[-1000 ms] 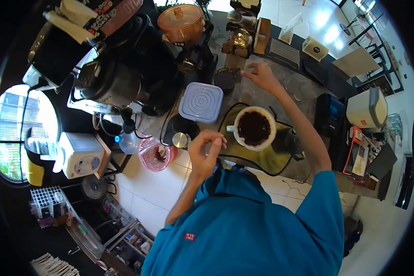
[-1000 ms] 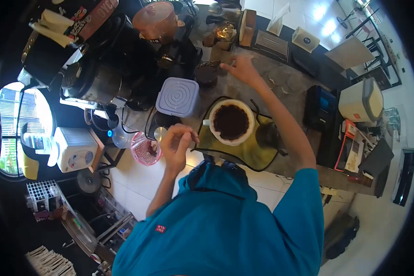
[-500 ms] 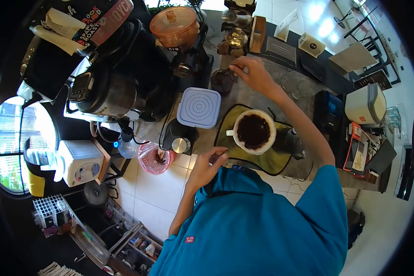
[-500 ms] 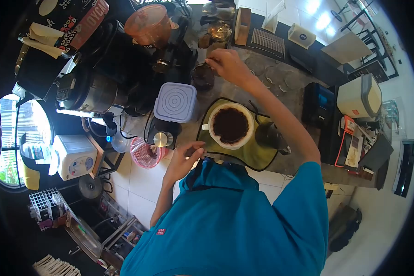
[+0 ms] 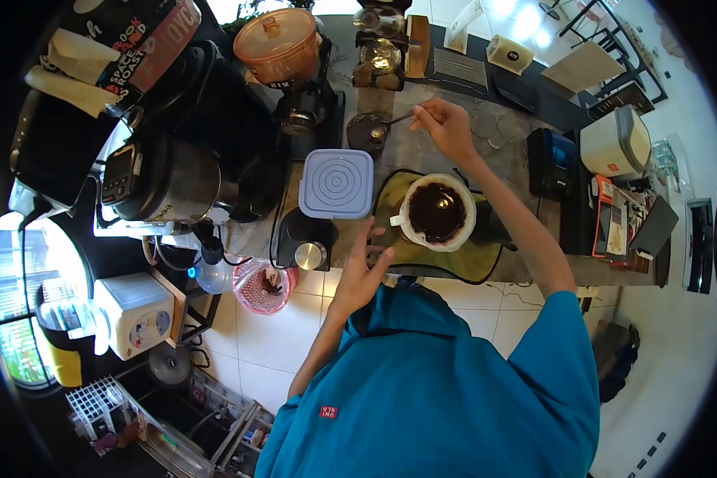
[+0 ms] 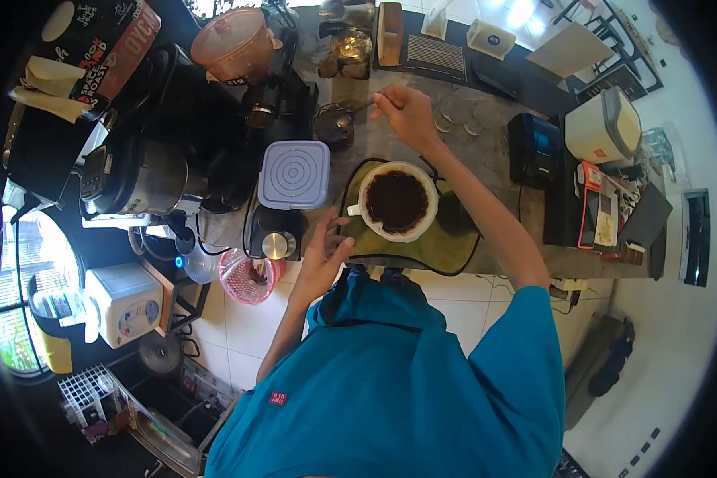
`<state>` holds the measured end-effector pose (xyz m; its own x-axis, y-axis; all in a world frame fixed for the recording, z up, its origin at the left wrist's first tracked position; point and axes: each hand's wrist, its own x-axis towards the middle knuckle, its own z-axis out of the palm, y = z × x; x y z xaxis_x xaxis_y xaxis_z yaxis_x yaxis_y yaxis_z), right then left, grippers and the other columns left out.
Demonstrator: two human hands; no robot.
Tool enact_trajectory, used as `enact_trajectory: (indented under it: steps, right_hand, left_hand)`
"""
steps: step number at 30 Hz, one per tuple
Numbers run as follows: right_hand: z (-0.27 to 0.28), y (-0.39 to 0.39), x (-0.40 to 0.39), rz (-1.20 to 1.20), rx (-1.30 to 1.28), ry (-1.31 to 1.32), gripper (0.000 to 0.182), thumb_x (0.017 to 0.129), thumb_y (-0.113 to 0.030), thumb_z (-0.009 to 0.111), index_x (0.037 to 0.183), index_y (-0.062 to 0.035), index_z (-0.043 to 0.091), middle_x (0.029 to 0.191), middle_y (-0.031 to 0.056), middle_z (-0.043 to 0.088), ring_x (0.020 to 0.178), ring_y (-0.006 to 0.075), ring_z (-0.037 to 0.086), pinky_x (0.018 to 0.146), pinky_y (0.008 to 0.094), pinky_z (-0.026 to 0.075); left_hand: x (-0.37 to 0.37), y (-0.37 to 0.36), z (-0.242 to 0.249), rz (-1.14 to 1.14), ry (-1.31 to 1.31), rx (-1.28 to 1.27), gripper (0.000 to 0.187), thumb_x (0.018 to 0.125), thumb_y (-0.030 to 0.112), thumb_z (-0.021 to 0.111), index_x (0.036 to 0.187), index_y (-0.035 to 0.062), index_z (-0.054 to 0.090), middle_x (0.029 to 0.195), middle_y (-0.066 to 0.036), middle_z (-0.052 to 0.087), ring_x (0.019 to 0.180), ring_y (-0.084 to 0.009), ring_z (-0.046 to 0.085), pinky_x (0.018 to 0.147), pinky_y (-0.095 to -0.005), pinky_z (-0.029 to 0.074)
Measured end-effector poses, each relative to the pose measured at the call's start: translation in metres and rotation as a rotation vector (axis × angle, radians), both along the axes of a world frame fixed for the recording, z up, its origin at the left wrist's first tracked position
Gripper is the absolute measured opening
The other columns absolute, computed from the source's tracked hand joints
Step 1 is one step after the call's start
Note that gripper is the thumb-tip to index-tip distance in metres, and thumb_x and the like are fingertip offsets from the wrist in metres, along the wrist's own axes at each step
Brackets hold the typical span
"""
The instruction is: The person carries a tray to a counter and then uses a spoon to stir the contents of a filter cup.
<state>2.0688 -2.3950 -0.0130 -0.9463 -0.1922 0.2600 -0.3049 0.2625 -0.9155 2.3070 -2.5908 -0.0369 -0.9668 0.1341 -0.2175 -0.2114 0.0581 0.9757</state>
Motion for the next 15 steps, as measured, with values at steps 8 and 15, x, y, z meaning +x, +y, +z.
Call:
enact_trajectory:
  steps: [8,15]
  right_hand:
    - [0.001,0.013,0.001,-0.123,-0.357,-0.259,0.018,0.093,-0.014,0.061,0.091,0.0044,0.062,0.083,0.0127,0.069,0.070,0.0180,0.070,0.064,0.0274,0.053]
    - [0.090,0.040,0.084,-0.143,-0.524,-0.215,0.018,0.095,-0.017,0.058,0.088,-0.0001,0.058,0.079,0.0110,0.067,0.062,0.0170,0.066,0.064,0.0269,0.053]
  left_hand:
    - [-0.007,0.003,0.004,-0.021,0.142,-0.029,0.077,0.085,0.017,0.070,0.148,0.0055,0.027,0.140,-0.012,0.043,0.098,-0.0142,0.053,0.081,-0.0282,0.048]
    - [-0.017,0.014,-0.007,-0.015,0.077,0.293,0.072,0.088,0.025,0.068,0.147,0.0056,0.030,0.136,-0.008,0.043,0.088,-0.0105,0.048,0.077,-0.0248,0.043]
